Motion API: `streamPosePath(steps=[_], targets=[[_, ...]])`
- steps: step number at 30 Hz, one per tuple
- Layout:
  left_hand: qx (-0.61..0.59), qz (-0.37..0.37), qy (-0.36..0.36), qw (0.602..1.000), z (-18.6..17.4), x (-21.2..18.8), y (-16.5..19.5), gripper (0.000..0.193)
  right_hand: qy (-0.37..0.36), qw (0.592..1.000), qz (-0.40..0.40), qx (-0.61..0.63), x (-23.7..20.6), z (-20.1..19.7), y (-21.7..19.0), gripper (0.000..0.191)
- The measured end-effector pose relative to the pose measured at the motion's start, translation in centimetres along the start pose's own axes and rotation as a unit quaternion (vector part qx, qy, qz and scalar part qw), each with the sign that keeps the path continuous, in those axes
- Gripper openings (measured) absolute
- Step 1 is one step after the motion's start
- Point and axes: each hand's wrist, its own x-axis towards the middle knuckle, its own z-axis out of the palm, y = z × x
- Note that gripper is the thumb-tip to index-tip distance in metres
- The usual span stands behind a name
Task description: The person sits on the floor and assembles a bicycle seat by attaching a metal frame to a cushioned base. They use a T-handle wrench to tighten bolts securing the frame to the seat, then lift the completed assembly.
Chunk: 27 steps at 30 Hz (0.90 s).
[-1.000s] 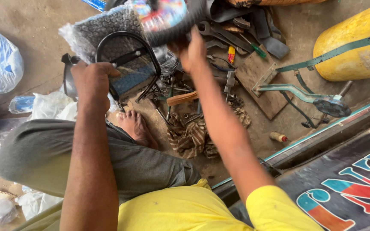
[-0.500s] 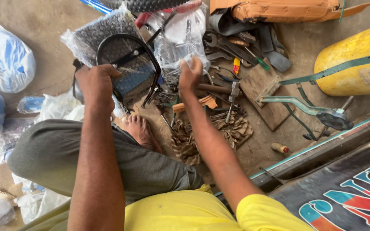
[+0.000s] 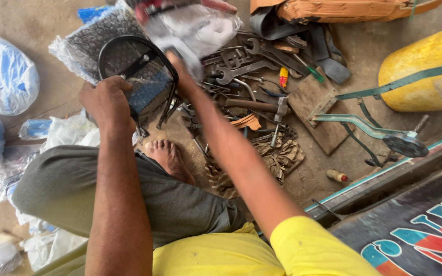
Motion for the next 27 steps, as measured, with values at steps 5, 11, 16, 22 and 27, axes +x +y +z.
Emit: streamPosePath(steps=[5, 11, 16, 22, 27], targets=[[0.015, 0.044, 0.000, 0.999, -0.4, -0.6, 0.8, 0.037, -0.283, 0.862, 0.114, -0.404, 4.8, 0.3, -6.3, 0.030], [0.009, 0.035, -0.046, 0.998, -0.7, -0.2, 0.6, 0.033, -0.183, 0.925, 0.166, -0.287, 4.3, -5.9, -10.2, 0.040], [0.032, 0.055, -0.075, 0.995, 0.2, -0.5, 0.0, 0.026, 0.051, 0.933, 0.037, -0.354, 0.3, -12.2, -4.3, 0.043], [0.059, 0.065, -0.046, 0.995, 1.2, -0.2, 0.0, 0.029, -0.089, 0.755, 0.116, -0.640, -10.1, -8.2, 2.4, 0.049], [0.036, 0.064, -0.029, 0.997, 0.7, 0.5, 0.1, 0.036, -0.154, 0.668, 0.180, -0.706, -17.8, -3.0, 4.4, 0.043]])
